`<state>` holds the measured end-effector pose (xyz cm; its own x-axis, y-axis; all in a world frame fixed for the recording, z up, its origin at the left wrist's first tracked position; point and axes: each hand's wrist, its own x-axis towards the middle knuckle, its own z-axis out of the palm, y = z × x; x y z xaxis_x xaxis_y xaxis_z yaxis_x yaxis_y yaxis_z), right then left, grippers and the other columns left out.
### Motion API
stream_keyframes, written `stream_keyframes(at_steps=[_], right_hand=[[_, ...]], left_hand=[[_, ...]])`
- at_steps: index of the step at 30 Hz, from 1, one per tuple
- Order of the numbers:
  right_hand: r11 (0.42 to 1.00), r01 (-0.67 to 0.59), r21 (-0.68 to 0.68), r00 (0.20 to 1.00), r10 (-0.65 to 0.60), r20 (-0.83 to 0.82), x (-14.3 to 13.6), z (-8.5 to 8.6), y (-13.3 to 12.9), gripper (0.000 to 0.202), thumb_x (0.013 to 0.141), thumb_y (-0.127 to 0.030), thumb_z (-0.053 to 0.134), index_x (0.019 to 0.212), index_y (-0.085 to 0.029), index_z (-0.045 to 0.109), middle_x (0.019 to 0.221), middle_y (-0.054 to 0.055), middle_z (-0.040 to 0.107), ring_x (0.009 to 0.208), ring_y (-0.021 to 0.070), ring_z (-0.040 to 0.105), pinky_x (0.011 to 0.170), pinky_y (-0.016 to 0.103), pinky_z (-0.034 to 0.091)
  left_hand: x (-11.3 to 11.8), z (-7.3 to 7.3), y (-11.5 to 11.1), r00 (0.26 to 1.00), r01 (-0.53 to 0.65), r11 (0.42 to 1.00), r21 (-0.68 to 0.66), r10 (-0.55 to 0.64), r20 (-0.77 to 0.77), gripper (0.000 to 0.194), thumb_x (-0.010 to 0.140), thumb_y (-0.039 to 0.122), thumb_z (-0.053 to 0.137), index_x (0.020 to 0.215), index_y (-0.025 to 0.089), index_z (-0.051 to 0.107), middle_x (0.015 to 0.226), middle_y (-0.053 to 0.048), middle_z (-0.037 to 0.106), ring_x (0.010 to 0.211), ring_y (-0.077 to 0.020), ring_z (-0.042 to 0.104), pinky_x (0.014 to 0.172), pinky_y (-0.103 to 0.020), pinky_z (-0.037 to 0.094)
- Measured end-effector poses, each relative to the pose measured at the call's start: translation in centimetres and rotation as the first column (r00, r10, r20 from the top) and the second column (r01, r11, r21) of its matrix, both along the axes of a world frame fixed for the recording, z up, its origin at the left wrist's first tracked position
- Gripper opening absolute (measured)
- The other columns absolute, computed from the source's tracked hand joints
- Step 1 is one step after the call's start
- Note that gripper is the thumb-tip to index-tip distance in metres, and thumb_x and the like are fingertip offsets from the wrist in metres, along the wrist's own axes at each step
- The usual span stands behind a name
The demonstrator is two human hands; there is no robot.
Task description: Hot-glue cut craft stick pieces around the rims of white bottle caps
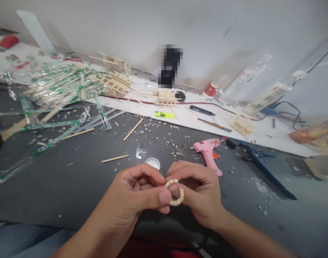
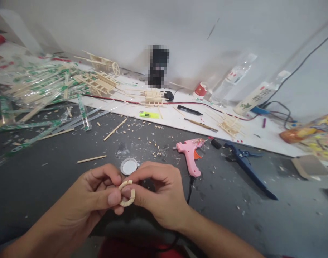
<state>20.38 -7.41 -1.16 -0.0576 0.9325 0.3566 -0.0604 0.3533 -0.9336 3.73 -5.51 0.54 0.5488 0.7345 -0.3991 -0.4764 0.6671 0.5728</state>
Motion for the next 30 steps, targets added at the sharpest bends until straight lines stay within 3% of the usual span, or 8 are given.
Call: stream_keyframes(at_steps=[6,9,12,15,19,24,27,30], right_hand=[[0.999,-0.028,-0.045,0.999,0.027,-0.034,-0.1,0.1,0.0,0.004,0.088,-0.028,0.083,0.090,-0.025,0.084,0.075,0.003,0.078,0.063,0.0141,0.069,0.059,0.024,0.056],[0.990,-0.026,-0.139,0.997,0.016,-0.075,0.1,-0.4,-0.1,0.006,0.091,-0.029,0.079,0.092,-0.024,0.082,0.079,0.003,0.077,0.065,0.0140,0.069,0.059,0.024,0.056],[0.990,0.085,-0.113,0.994,-0.092,-0.054,0.4,-0.5,-0.4,0.010,0.095,-0.032,0.073,0.095,-0.024,0.078,0.079,0.002,0.071,0.068,0.0149,0.064,0.061,0.026,0.054],[0.961,0.234,0.144,0.963,-0.249,0.099,0.4,0.4,-0.9,0.008,0.091,-0.018,0.069,0.093,-0.024,0.074,0.075,0.000,0.067,0.066,0.0146,0.059,0.060,0.027,0.049],[0.862,0.264,0.432,0.860,-0.414,0.300,-0.2,2.4,-1.4,0.026,0.079,-0.002,0.069,0.093,-0.021,0.078,0.060,-0.003,0.064,0.049,0.0108,0.053,0.047,0.024,0.043],[0.881,0.288,0.377,0.811,-0.433,0.393,-0.9,3.3,-1.2,0.018,0.083,-0.008,0.068,0.085,-0.021,0.080,0.055,-0.003,0.070,0.038,0.0082,0.049,0.036,0.020,0.037],[0.888,0.319,0.331,0.814,-0.436,0.383,-1.0,3.2,-1.2,0.017,0.083,-0.008,0.069,0.081,-0.019,0.082,0.060,-0.001,0.076,0.041,0.0073,0.055,0.040,0.018,0.042],[0.902,0.333,0.276,0.833,-0.419,0.362,-1.0,3.0,-1.2,0.014,0.083,-0.008,0.070,0.082,-0.015,0.083,0.061,0.000,0.076,0.044,0.0065,0.058,0.043,0.015,0.045]], left_hand=[[0.1,0.1,0.0,1.000,-0.025,0.999,0.029,0.025,-0.011,0.027,0.052,0.017,0.105,0.063,0.020,0.080,0.056,0.001,0.078,0.048,-0.0073,0.069,0.052,-0.011,0.053],[-0.3,0.3,-0.2,0.980,-0.113,0.983,0.145,0.135,-0.147,0.026,0.054,0.011,0.101,0.063,0.023,0.081,0.060,0.002,0.079,0.054,-0.0096,0.071,0.056,-0.014,0.056],[-0.7,0.8,-0.8,0.848,-0.184,0.902,0.391,0.347,-0.401,0.024,0.057,0.014,0.098,0.062,0.027,0.080,0.063,0.006,0.078,0.060,-0.0118,0.071,0.058,-0.016,0.057],[-0.8,1.4,-1.5,0.622,-0.116,0.768,0.629,0.551,-0.557,0.022,0.061,0.021,0.097,0.060,0.031,0.078,0.065,0.007,0.077,0.061,-0.0141,0.070,0.060,-0.019,0.056],[-0.5,1.9,-2.4,0.368,-0.009,0.626,0.780,0.727,-0.580,0.022,0.068,0.024,0.095,0.064,0.036,0.078,0.069,0.011,0.078,0.064,-0.0135,0.069,0.067,-0.019,0.052],[0.1,2.0,-2.9,0.315,0.031,0.526,0.850,0.802,-0.508,0.025,0.071,0.016,0.093,0.071,0.038,0.080,0.071,0.015,0.080,0.060,-0.0117,0.069,0.066,-0.018,0.050],[0.2,1.9,-2.9,0.270,0.072,0.504,0.861,0.821,-0.503,0.023,0.071,0.018,0.094,0.074,0.037,0.082,0.072,0.015,0.080,0.053,-0.0096,0.066,0.057,-0.019,0.047],[-0.2,1.6,-2.7,0.284,0.152,0.516,0.843,0.794,-0.538,0.020,0.073,0.020,0.091,0.075,0.038,0.082,0.072,0.013,0.081,0.057,-0.0114,0.071,0.062,-0.018,0.051]])
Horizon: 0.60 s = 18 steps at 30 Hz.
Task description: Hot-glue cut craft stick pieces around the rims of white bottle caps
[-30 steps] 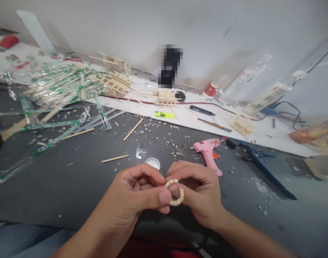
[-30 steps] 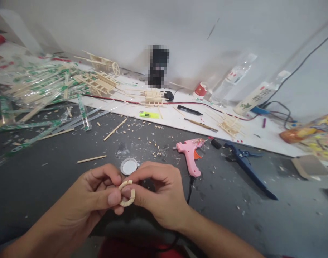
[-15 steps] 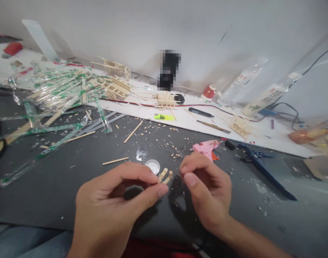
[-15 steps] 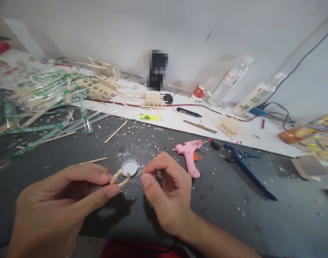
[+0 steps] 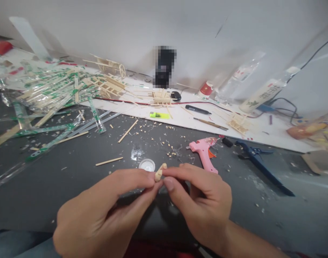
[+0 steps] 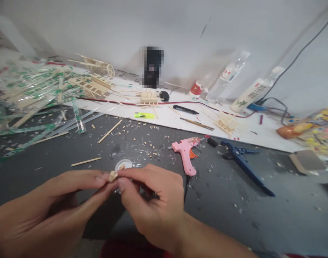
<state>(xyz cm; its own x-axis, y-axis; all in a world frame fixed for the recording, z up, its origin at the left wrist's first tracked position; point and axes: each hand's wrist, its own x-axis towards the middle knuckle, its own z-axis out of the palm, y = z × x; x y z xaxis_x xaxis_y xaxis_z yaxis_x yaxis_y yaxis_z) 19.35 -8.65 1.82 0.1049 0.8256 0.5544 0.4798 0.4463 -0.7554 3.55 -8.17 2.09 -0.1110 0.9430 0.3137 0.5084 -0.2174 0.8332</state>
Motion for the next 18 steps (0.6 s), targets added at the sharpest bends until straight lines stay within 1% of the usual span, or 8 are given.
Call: stream_keyframes(at_steps=[4,6,9,12,15,18], right_hand=[[0.998,-0.022,-0.056,0.999,0.020,-0.025,0.23,-0.27,0.13,0.015,0.084,-0.009,0.070,0.083,-0.009,0.085,0.060,0.003,0.074,0.047,0.0071,0.059,0.046,0.015,0.046],[0.997,-0.039,-0.062,0.999,0.037,-0.035,0.40,-0.37,0.25,0.015,0.085,-0.009,0.070,0.082,-0.008,0.085,0.060,0.004,0.074,0.047,0.0071,0.059,0.047,0.015,0.046],[0.998,-0.041,-0.052,0.998,0.039,-0.047,0.57,-0.45,0.34,0.015,0.084,-0.009,0.070,0.080,-0.007,0.084,0.057,0.004,0.072,0.046,0.0063,0.057,0.047,0.014,0.045],[0.999,-0.027,-0.034,0.999,0.026,-0.041,0.53,-0.51,0.33,0.015,0.082,-0.008,0.070,0.077,-0.008,0.084,0.056,0.003,0.071,0.045,0.0060,0.056,0.046,0.014,0.045],[1.000,-0.009,0.009,1.000,0.009,-0.016,0.31,-0.64,0.35,0.016,0.081,-0.006,0.068,0.076,-0.010,0.083,0.057,0.002,0.071,0.045,0.0055,0.056,0.046,0.013,0.045],[0.998,0.014,0.059,1.000,-0.015,0.018,0.07,-0.86,0.42,0.017,0.078,-0.005,0.066,0.074,-0.012,0.081,0.058,0.001,0.072,0.047,0.0053,0.058,0.049,0.012,0.047]], left_hand=[[-0.57,-0.84,0.45,0.989,0.123,0.992,-0.042,-0.126,-0.080,0.019,0.080,0.020,0.079,0.082,0.038,0.083,0.076,0.012,0.083,0.061,-0.0148,0.076,0.068,-0.021,0.058],[-0.60,-1.10,0.57,0.985,0.131,0.991,-0.027,-0.133,-0.114,0.019,0.083,0.021,0.074,0.084,0.038,0.082,0.080,0.013,0.084,0.067,-0.0146,0.079,0.070,-0.020,0.060],[-0.46,-1.15,0.49,0.982,0.122,0.992,-0.022,-0.124,-0.142,0.018,0.085,0.022,0.073,0.084,0.037,0.081,0.083,0.013,0.085,0.072,-0.0145,0.082,0.069,-0.019,0.061],[-0.49,-1.09,0.31,0.973,0.159,0.987,-0.032,-0.162,-0.164,0.019,0.087,0.021,0.072,0.088,0.038,0.081,0.086,0.014,0.086,0.075,-0.0153,0.083,0.072,-0.020,0.060],[-0.64,-1.15,0.22,0.965,0.185,0.983,-0.019,-0.186,-0.184,0.020,0.087,0.021,0.074,0.092,0.039,0.080,0.089,0.015,0.086,0.077,-0.0159,0.083,0.072,-0.020,0.058],[-0.56,-1.16,0.26,0.966,0.182,0.983,0.000,-0.179,-0.184,0.022,0.086,0.019,0.074,0.093,0.039,0.080,0.090,0.015,0.086,0.078,-0.0164,0.083,0.073,-0.021,0.056]])
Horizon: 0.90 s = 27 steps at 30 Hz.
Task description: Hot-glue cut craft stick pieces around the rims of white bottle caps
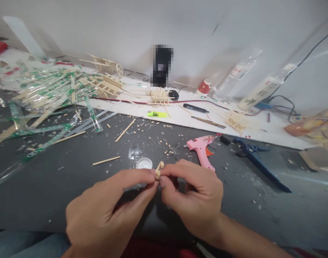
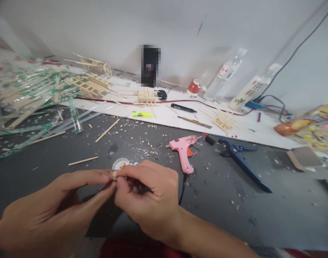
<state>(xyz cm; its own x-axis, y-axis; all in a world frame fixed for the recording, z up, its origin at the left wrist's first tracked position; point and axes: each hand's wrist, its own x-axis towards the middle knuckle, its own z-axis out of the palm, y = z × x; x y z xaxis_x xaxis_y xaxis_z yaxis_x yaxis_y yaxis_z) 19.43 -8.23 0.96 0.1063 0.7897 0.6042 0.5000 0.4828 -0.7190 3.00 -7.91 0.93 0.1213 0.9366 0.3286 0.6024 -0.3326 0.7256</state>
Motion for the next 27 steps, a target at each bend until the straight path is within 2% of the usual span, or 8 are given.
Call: stream_keyframes(at_steps=[4,9,12,15,17,20,23,27], right_hand=[[0.998,0.058,0.029,0.997,-0.060,0.039,-0.2,-0.2,0.0,0.015,0.075,-0.006,0.064,0.068,-0.012,0.076,0.054,-0.001,0.067,0.046,0.0055,0.057,0.048,0.013,0.047],[0.990,0.138,-0.038,0.990,-0.138,-0.007,-0.6,-0.1,-0.2,0.014,0.074,-0.009,0.065,0.065,-0.014,0.075,0.049,-0.004,0.059,0.040,0.0036,0.051,0.043,0.011,0.042],[0.987,0.146,-0.072,0.988,-0.149,-0.030,-0.9,0.1,-0.4,0.014,0.073,-0.009,0.065,0.065,-0.015,0.075,0.050,-0.004,0.063,0.041,0.0037,0.054,0.045,0.010,0.044],[0.983,0.158,-0.097,0.986,-0.162,-0.029,-1.0,0.1,-0.5,0.014,0.071,-0.008,0.063,0.064,-0.016,0.073,0.051,-0.005,0.065,0.042,0.0036,0.056,0.047,0.009,0.044],[0.985,0.141,-0.099,0.988,-0.146,-0.046,-0.8,-0.1,-0.6,0.014,0.072,-0.009,0.061,0.064,-0.017,0.070,0.052,-0.006,0.063,0.043,0.0038,0.056,0.047,0.011,0.044],[0.992,0.064,-0.108,0.993,-0.074,-0.091,-0.1,-0.5,-0.5,0.014,0.078,-0.012,0.057,0.067,-0.019,0.062,0.055,-0.008,0.055,0.046,0.0047,0.050,0.046,0.014,0.041],[0.986,0.014,-0.165,0.994,-0.032,-0.109,0.9,-1.0,-0.2,0.022,0.084,-0.015,0.046,0.064,-0.022,0.047,0.056,-0.007,0.044,0.049,0.0070,0.041,0.046,0.019,0.034],[0.964,0.024,-0.265,0.997,-0.043,-0.067,2.1,-1.0,0.9,0.029,0.086,-0.016,0.044,0.059,-0.023,0.039,0.050,-0.008,0.033,0.046,0.0078,0.030,0.043,0.022,0.024]], left_hand=[[0.6,0.2,0.0,0.999,0.021,1.000,0.008,-0.022,0.033,0.020,0.084,0.018,0.076,0.091,0.037,0.079,0.090,0.012,0.087,0.078,-0.0179,0.083,0.072,-0.022,0.056],[1.2,0.1,0.0,0.996,-0.068,0.988,0.140,0.075,-0.046,0.017,0.086,0.019,0.075,0.091,0.035,0.077,0.085,0.011,0.086,0.074,-0.0180,0.081,0.064,-0.023,0.052],[1.3,0.2,0.2,0.994,-0.085,0.984,0.159,0.095,-0.060,0.019,0.085,0.015,0.074,0.088,0.033,0.076,0.082,0.010,0.085,0.072,-0.0166,0.080,0.061,-0.023,0.049],[1.3,0.4,0.6,0.985,-0.169,0.973,0.160,0.174,-0.019,0.016,0.082,0.018,0.077,0.085,0.033,0.075,0.079,0.011,0.083,0.067,-0.0159,0.076,0.054,-0.025,0.043],[1.2,0.6,1.0,0.963,-0.267,0.955,0.128,0.268,0.011,0.014,0.081,0.023,0.078,0.087,0.035,0.076,0.078,0.011,0.081,0.061,-0.0149,0.071,0.052,-0.026,0.041],[0.8,0.5,1.6,0.932,-0.337,0.939,0.071,0.322,0.170,0.014,0.077,0.028,0.084,0.087,0.034,0.078,0.078,0.010,0.079,0.064,-0.0144,0.072,0.060,-0.025,0.053],[0.4,0.4,2.0,0.895,-0.274,0.962,0.008,0.252,0.368,0.017,0.073,0.026,0.089,0.085,0.033,0.078,0.077,0.009,0.079,0.067,-0.0160,0.076,0.068,-0.025,0.065],[-0.1,0.5,2.0,0.884,-0.230,0.969,-0.094,0.248,0.396,0.017,0.078,0.026,0.087,0.088,0.036,0.080,0.080,0.009,0.080,0.068,-0.0184,0.079,0.068,-0.027,0.069]])
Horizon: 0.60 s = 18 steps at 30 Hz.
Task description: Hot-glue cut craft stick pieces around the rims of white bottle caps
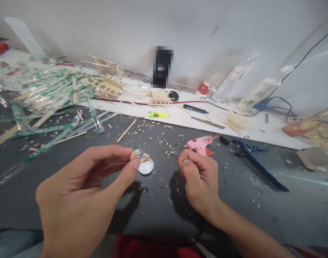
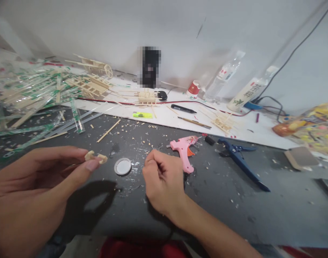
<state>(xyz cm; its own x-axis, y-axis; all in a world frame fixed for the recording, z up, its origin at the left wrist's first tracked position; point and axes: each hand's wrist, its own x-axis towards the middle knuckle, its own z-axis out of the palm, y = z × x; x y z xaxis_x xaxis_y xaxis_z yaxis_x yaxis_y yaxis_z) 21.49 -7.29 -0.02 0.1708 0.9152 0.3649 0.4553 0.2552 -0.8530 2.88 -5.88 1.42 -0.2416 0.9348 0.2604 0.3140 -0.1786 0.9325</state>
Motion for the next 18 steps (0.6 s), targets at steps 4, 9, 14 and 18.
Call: stream_keyframes(at_steps=[4,9,14,18], right_hand=[[0.985,0.125,-0.120,0.976,-0.100,0.194,0.8,0.2,1.4,0.040,0.092,-0.032,0.063,0.057,-0.020,0.051,0.050,-0.007,0.043,0.048,0.0085,0.039,0.047,0.024,0.029],[0.999,0.020,-0.050,0.951,-0.003,0.309,1.1,0.2,1.6,0.017,0.088,-0.016,0.067,0.104,-0.019,0.073,0.088,0.001,0.073,0.071,0.0134,0.063,0.066,0.027,0.050],[0.946,-0.305,0.112,0.952,0.307,-0.003,0.8,0.6,0.1,0.017,0.095,-0.012,0.068,0.105,-0.024,0.074,0.094,0.000,0.078,0.084,0.0135,0.071,0.077,0.026,0.057],[0.906,-0.397,0.145,0.893,0.418,-0.166,0.8,0.8,-0.5,0.026,0.091,-0.009,0.072,0.111,-0.026,0.076,0.095,0.001,0.078,0.085,0.0154,0.073,0.078,0.029,0.059]], left_hand=[[-0.5,0.3,-0.1,0.990,0.093,0.995,-0.046,-0.087,0.108,0.020,0.074,0.022,0.089,0.084,0.038,0.082,0.075,0.011,0.081,0.063,-0.0157,0.077,0.058,-0.019,0.066],[-1.0,0.2,0.3,0.843,0.444,0.844,-0.301,-0.279,0.460,0.015,0.075,0.038,0.094,0.083,0.032,0.083,0.072,0.007,0.081,0.067,-0.0126,0.075,0.063,-0.013,0.060],[-0.1,0.2,0.7,0.567,0.725,0.602,-0.334,-0.247,0.786,0.016,0.068,0.031,0.098,0.074,0.025,0.084,0.063,0.003,0.078,0.056,-0.0102,0.071,0.058,-0.014,0.059],[0.3,0.1,0.5,0.428,0.821,0.500,-0.276,-0.220,0.876,0.011,0.074,0.028,0.095,0.077,0.022,0.086,0.066,0.001,0.079,0.058,-0.0085,0.071,0.059,-0.011,0.057]])
